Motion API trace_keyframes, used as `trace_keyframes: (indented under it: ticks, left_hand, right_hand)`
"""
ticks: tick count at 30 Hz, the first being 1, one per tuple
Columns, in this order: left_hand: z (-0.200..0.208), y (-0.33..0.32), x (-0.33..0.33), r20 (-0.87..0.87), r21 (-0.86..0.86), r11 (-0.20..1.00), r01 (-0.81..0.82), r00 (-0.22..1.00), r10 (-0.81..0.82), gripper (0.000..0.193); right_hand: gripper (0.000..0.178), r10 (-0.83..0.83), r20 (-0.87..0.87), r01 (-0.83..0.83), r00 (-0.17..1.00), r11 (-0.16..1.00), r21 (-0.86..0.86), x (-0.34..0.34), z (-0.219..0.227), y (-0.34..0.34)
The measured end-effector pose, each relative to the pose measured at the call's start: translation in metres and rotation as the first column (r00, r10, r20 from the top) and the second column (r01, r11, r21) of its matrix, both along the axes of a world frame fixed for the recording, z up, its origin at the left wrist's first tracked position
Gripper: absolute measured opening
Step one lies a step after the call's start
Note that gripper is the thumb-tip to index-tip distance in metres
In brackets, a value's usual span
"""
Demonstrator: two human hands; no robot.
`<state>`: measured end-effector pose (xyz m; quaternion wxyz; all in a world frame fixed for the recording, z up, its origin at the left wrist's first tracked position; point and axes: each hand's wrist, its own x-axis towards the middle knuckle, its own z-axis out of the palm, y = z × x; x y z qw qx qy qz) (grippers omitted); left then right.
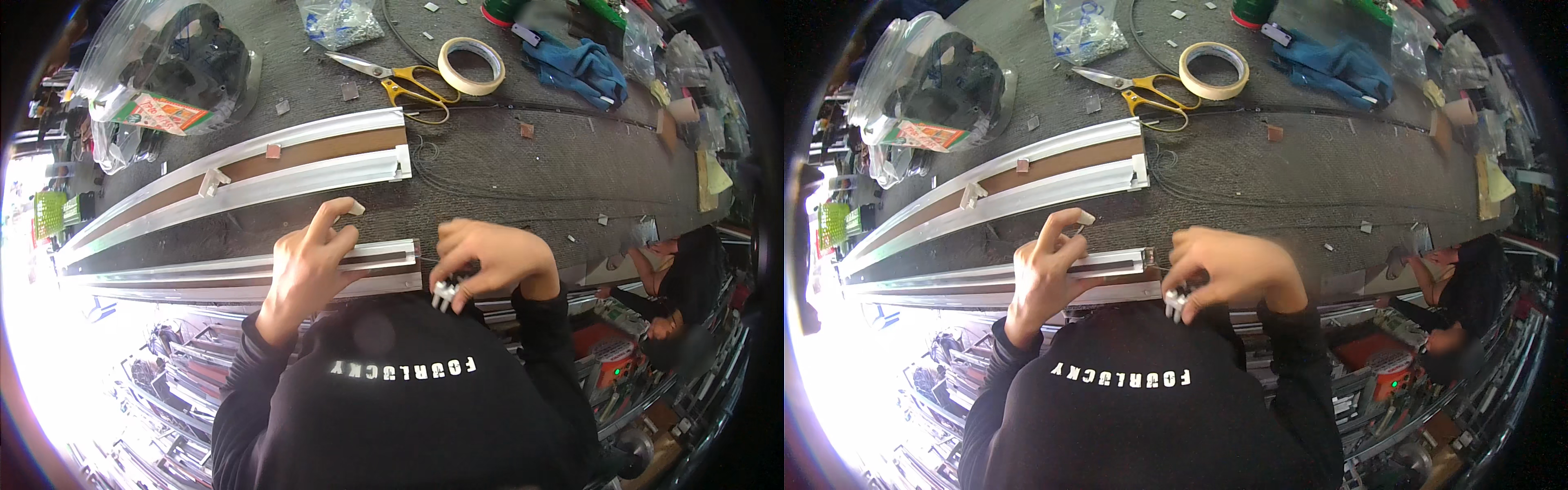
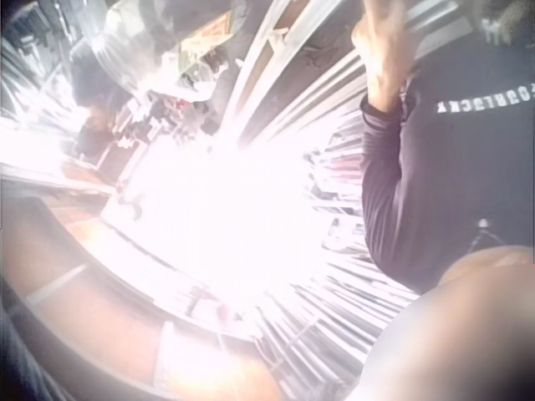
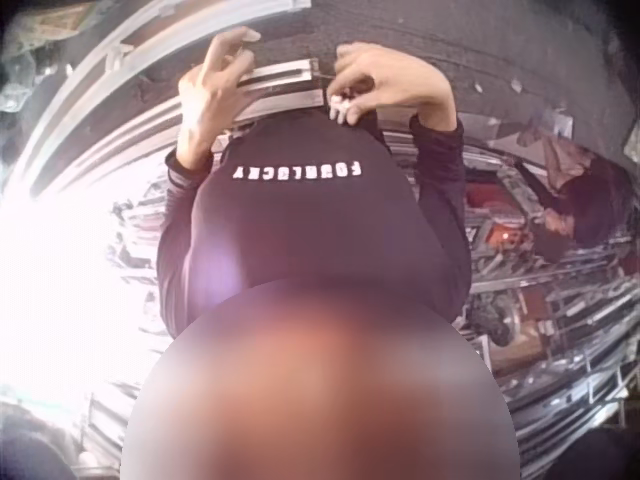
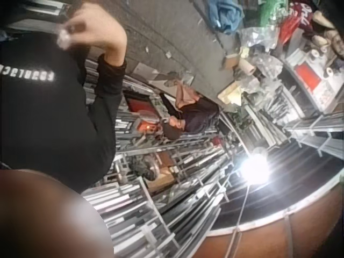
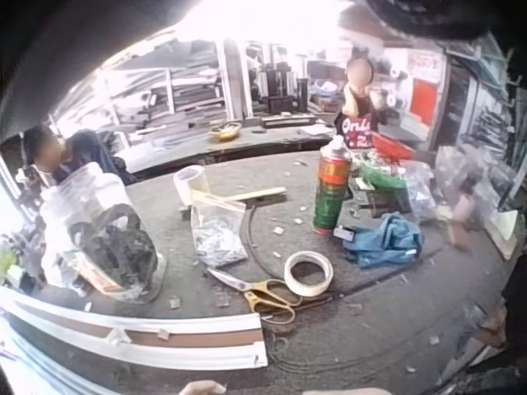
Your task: The person assembles aluminum window frame profiles by inserting plastic spacers and using a rubber mallet to secure them. They also use scissors to trim excess material and handle small hardware components on a cluttered workbench.
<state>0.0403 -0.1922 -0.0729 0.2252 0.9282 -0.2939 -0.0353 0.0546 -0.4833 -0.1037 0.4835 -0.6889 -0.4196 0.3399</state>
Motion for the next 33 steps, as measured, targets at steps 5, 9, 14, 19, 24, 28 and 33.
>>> trace_keyframes:
  ticks: [5, 9, 14, 19, 24, 28, 33]
  left_hand:
    - [0.001, -0.001, 0.006, 0.006, 0.025, 1.0, -0.004, 1.0, 0.004, 0.047]
    - [0.003, -0.001, 0.006, -0.024, -0.007, 1.0, -0.016, 1.0, 0.016, 0.046]
    - [0.004, -0.002, 0.008, -0.02, -0.009, 1.0, -0.015, 1.0, 0.014, 0.046]
    - [0.005, -0.001, 0.008, -0.014, -0.025, 1.0, -0.01, 1.0, 0.01, 0.046]
    - [0.006, 0.001, 0.009, -0.043, -0.028, 1.0, 0.014, 0.999, -0.015, 0.044]
    - [0.008, 0.001, 0.008, -0.02, -0.007, 0.998, 0.057, 0.998, -0.057, 0.041]
    - [0.009, 0.002, 0.01, -0.054, -0.047, 0.992, 0.12, 0.991, -0.122, 0.038]
  right_hand:
    - [0.046, -0.193, -0.656, 0.47, 0.73, 0.838, 0.277, -0.041, -0.011, 0.014]
    - [0.048, -0.094, -0.962, 0.861, 0.258, 0.474, 0.185, -0.064, -0.031, 0.033]
    - [0.042, -0.204, -0.973, 0.932, 0.104, 0.361, 0.024, -0.067, -0.041, 0.04]
    - [0.036, -0.499, -0.842, 0.91, 0.206, 0.414, -0.023, -0.071, -0.032, 0.04]
    - [0.034, -0.649, -0.709, 0.891, 0.275, 0.449, -0.065, -0.072, -0.023, 0.041]
    - [0.034, -0.748, -0.552, 0.884, 0.368, 0.465, -0.041, -0.071, -0.015, 0.041]
    - [0.03, -0.771, -0.405, 0.837, 0.492, 0.547, -0.024, -0.057, -0.012, 0.034]
